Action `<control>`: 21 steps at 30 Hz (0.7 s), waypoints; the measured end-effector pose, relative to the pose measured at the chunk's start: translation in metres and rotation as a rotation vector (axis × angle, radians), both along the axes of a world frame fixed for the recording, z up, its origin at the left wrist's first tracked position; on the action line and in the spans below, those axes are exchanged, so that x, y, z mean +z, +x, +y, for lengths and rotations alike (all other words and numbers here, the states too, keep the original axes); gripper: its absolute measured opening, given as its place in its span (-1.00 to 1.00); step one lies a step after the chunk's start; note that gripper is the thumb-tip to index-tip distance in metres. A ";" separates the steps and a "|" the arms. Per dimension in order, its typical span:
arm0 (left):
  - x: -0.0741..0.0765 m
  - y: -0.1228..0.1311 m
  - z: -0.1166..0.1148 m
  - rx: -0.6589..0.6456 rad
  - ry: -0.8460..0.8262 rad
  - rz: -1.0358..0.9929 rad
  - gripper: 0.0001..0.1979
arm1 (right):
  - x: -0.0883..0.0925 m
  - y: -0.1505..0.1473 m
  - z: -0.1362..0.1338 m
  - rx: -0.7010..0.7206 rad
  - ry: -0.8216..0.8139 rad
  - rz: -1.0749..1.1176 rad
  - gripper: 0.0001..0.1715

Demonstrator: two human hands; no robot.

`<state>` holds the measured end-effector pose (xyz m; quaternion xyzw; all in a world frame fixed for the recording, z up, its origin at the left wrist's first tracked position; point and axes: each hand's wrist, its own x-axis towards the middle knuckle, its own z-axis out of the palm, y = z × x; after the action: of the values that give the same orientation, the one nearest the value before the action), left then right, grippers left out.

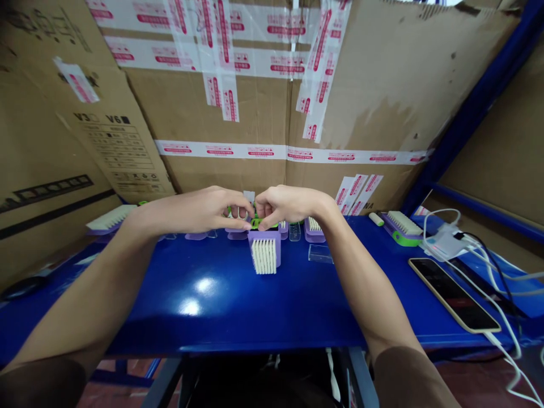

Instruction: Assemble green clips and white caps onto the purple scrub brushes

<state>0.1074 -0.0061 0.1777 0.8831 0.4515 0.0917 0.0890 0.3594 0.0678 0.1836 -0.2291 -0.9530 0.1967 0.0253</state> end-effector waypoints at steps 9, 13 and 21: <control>-0.015 0.002 0.010 -0.065 0.007 -0.059 -0.59 | -0.003 -0.001 0.001 0.007 -0.003 0.001 -0.68; -0.015 0.006 0.009 -0.049 -0.011 -0.026 -0.61 | -0.003 -0.001 0.002 0.003 0.003 0.006 -0.71; -0.015 0.004 0.010 -0.089 0.032 -0.017 -0.64 | -0.004 -0.003 0.002 0.000 -0.017 0.009 -0.67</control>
<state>0.1117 0.0038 0.1630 0.9028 0.4095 0.1024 0.0829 0.3569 0.0698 0.1797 -0.2281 -0.9512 0.2058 0.0278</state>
